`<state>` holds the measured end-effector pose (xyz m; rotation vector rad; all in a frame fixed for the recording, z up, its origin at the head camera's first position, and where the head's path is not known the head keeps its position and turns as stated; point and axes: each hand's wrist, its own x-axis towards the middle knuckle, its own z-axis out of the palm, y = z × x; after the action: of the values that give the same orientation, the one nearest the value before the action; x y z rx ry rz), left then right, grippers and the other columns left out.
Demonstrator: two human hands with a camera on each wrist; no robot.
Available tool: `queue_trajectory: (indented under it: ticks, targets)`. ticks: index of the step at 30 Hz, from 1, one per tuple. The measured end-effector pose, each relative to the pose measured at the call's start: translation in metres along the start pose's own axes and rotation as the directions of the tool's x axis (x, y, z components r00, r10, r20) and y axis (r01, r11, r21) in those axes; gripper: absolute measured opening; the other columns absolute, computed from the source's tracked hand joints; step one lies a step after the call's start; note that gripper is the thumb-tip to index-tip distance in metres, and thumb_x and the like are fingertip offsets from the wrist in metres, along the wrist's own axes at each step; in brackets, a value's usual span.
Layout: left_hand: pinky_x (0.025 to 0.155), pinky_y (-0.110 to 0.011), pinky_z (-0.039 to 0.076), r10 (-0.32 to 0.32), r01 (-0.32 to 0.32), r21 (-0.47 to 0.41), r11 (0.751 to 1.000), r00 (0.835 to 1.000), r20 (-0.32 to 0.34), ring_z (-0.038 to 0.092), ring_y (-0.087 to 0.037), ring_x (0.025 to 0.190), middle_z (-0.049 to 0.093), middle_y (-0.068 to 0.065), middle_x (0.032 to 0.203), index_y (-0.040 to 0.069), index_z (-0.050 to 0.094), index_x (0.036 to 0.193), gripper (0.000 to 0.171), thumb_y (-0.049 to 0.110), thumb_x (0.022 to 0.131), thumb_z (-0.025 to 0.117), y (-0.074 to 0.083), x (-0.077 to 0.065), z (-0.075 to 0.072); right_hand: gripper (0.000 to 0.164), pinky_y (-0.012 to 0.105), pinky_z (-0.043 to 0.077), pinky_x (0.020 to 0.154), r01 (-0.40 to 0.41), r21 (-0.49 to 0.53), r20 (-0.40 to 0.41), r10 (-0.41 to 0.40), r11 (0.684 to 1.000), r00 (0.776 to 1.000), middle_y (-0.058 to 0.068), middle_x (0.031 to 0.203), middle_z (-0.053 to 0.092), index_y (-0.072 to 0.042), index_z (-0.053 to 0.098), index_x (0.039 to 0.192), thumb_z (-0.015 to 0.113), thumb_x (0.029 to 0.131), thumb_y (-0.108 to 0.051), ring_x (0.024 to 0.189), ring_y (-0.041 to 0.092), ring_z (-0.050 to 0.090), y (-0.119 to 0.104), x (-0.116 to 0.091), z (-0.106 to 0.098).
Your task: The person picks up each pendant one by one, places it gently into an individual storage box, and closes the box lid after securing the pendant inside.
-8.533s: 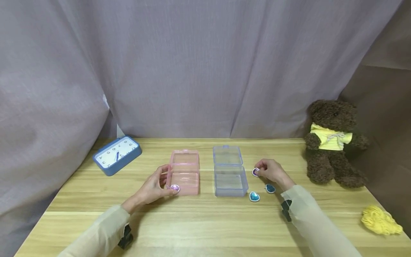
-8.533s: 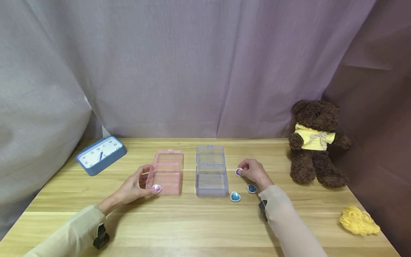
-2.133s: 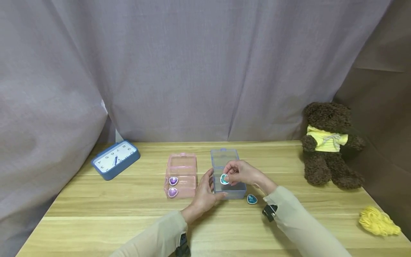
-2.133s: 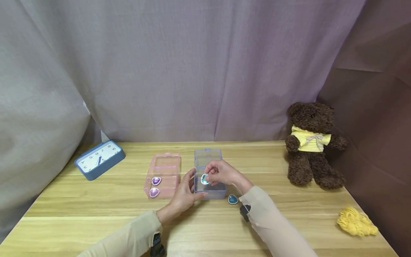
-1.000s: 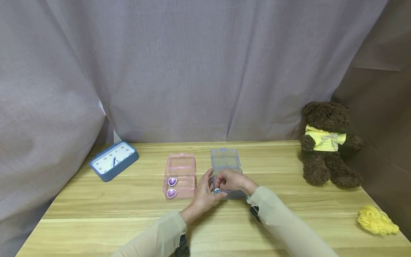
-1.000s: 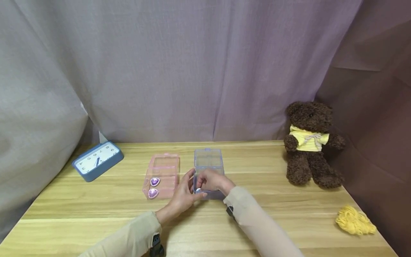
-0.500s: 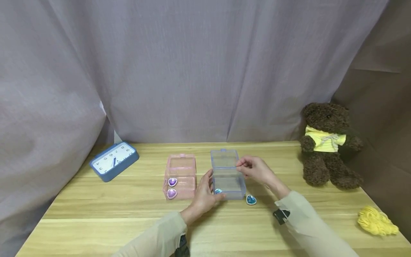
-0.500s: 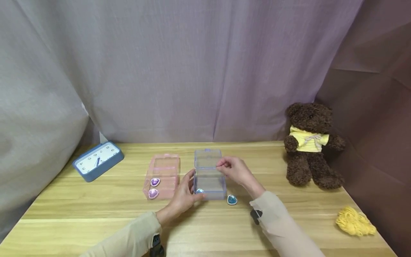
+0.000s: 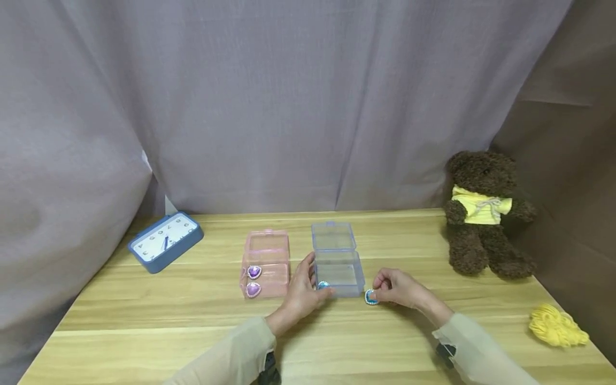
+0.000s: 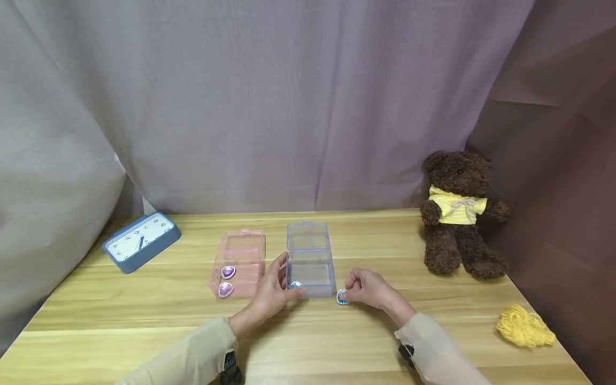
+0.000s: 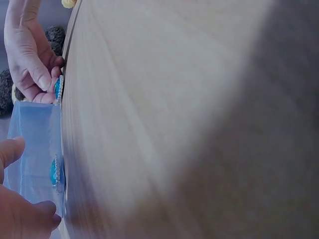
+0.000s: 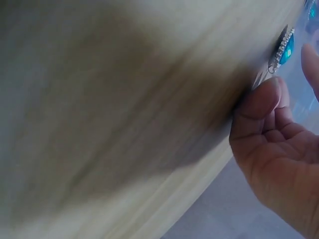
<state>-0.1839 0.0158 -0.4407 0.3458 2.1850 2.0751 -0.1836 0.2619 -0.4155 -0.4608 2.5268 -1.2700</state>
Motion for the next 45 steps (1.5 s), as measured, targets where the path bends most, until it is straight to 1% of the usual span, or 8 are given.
queue_trajectory:
  ticks: [5, 9, 16, 18, 24, 28, 38, 45]
  targets:
    - [0.105, -0.041, 0.043, -0.005, 0.005, -0.008, 1.0, 1.0, -0.008, 0.041, -0.043, 0.128, 0.033, -0.029, 0.141, -0.005, 0.02, 0.145, 0.094, -0.014, 0.068, 0.072, 0.001, 0.001, 0.001, 0.025, 0.015, 0.034, 0.048, -0.02, -0.106, -0.034, 0.017, 0.994, 0.999, -0.002, 0.065, 0.044, 0.001, 0.054, 0.083, 0.076, 0.076, -0.011, 0.058, 0.005, 0.04, -0.004, -0.001, 0.002]
    - [0.105, -0.041, 0.043, -0.01, 0.01, -0.014, 1.0, 1.0, -0.006, 0.041, -0.043, 0.128, 0.033, -0.03, 0.141, -0.005, 0.019, 0.145, 0.094, -0.015, 0.068, 0.071, 0.001, 0.001, 0.002, 0.023, 0.015, 0.034, 0.049, -0.024, -0.127, -0.029, 0.02, 0.992, 0.999, -0.003, 0.065, 0.045, -0.001, 0.054, 0.081, 0.076, 0.075, -0.008, 0.059, 0.005, 0.04, -0.005, -0.002, 0.004]
    - [0.106, -0.041, 0.042, -0.002, 0.002, -0.019, 1.0, 1.0, -0.004, 0.04, -0.043, 0.129, 0.032, -0.029, 0.142, -0.005, 0.019, 0.145, 0.093, -0.014, 0.069, 0.071, 0.0, 0.003, 0.002, 0.019, 0.014, 0.037, 0.047, -0.037, 0.032, -0.033, 0.038, 0.999, 0.999, 0.001, 0.07, 0.047, 0.005, 0.051, 0.084, 0.068, 0.08, 0.0, 0.059, 0.006, 0.041, -0.005, -0.004, -0.002]
    - [0.106, -0.041, 0.042, -0.002, 0.001, -0.021, 1.0, 1.0, -0.004, 0.04, -0.043, 0.129, 0.031, -0.029, 0.142, -0.005, 0.019, 0.145, 0.093, -0.014, 0.069, 0.071, 0.0, 0.003, 0.002, 0.016, 0.014, 0.039, 0.047, -0.05, 0.045, -0.041, 0.052, 0.998, 0.998, 0.002, 0.071, 0.049, 0.005, 0.051, 0.086, 0.066, 0.083, 0.0, 0.059, 0.007, 0.043, -0.003, -0.003, -0.003]
    - [0.105, -0.04, 0.043, 0.004, -0.004, -0.016, 1.0, 1.0, -0.003, 0.041, -0.043, 0.128, 0.032, -0.029, 0.141, -0.005, 0.02, 0.145, 0.093, -0.015, 0.068, 0.071, 0.0, 0.002, 0.002, 0.014, 0.02, 0.052, 0.054, -0.099, 0.114, -0.087, 0.109, 0.989, 0.99, 0.005, 0.075, 0.056, 0.008, 0.053, 0.093, 0.061, 0.086, 0.0, 0.066, 0.013, 0.055, 0.001, -0.001, -0.008]
    - [0.106, -0.04, 0.042, 0.0, 0.0, -0.004, 1.0, 1.0, -0.01, 0.04, -0.042, 0.129, 0.032, -0.028, 0.142, -0.004, 0.02, 0.145, 0.093, -0.013, 0.068, 0.072, 0.0, 0.002, 0.002, 0.015, 0.025, 0.06, 0.065, -0.104, 0.24, -0.128, 0.138, 0.965, 0.982, 0.007, 0.077, 0.061, 0.013, 0.05, 0.097, 0.058, 0.088, 0.004, 0.072, 0.015, 0.065, 0.002, 0.001, -0.012]
    - [0.108, -0.041, 0.038, 0.002, -0.001, 0.047, 0.999, 1.0, -0.023, 0.038, -0.041, 0.131, 0.032, -0.027, 0.143, -0.003, 0.023, 0.145, 0.092, -0.008, 0.07, 0.074, -0.002, 0.001, 0.001, 0.023, 0.022, 0.059, 0.074, -0.067, 0.466, -0.214, 0.187, 0.882, 0.959, 0.007, 0.087, 0.057, 0.016, 0.046, 0.108, 0.053, 0.091, 0.004, 0.076, 0.012, 0.068, -0.004, 0.007, -0.02]
    - [0.109, -0.042, 0.038, 0.0, 0.002, 0.065, 0.998, 1.0, -0.025, 0.038, -0.041, 0.131, 0.033, -0.027, 0.142, -0.003, 0.023, 0.145, 0.091, -0.007, 0.07, 0.075, -0.001, -0.001, 0.001, 0.025, 0.018, 0.058, 0.07, -0.022, 0.462, -0.226, 0.142, 0.886, 0.964, -0.001, 0.086, 0.062, 0.011, 0.044, 0.113, 0.052, 0.092, 0.0, 0.077, 0.01, 0.065, -0.011, 0.009, -0.021]
